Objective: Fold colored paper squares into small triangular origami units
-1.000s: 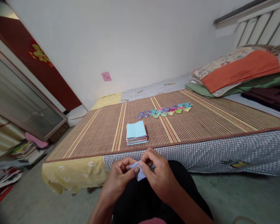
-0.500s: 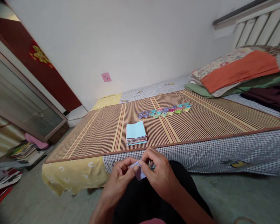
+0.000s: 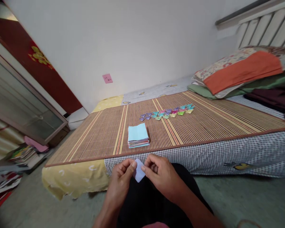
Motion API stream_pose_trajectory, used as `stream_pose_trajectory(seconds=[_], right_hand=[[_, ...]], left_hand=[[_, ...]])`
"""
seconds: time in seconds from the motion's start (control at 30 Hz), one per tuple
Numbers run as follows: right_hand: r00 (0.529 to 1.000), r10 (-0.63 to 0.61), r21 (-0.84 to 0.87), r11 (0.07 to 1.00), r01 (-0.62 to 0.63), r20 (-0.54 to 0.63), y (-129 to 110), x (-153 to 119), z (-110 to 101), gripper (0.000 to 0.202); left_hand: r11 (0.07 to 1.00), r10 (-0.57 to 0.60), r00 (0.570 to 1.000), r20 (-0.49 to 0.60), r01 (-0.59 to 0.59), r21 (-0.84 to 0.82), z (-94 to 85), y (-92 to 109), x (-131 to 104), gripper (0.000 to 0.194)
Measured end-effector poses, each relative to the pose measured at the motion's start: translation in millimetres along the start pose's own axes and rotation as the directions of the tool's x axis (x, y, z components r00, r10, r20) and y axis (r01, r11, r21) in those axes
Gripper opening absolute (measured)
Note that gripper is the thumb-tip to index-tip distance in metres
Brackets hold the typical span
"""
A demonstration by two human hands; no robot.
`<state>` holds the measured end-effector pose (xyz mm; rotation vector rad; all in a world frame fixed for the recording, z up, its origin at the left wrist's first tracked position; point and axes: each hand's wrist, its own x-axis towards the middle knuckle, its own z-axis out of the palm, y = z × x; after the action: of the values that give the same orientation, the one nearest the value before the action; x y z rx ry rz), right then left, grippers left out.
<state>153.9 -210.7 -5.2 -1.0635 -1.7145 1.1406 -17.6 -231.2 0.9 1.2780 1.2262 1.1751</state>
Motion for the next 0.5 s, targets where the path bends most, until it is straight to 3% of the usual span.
stream_pose_trajectory(seconds=[0.2,0.5], right_hand=[[1.000,0.024,0.034,0.999,-0.024,0.004,2.7,2.1,1.2,0.031],[0.996,-0.007,0.138,0.990,-0.006,0.093,-0.9,0.7,-6.5,0.020]], left_hand=[[1.000,0.015,1.000,-0.012,-0.015,-0.005,3.0,-2.7,-0.3,0.041],[0.995,0.092,0.993,-0.072,-0.090,0.034,3.0,-3.5,4.3,0.041]])
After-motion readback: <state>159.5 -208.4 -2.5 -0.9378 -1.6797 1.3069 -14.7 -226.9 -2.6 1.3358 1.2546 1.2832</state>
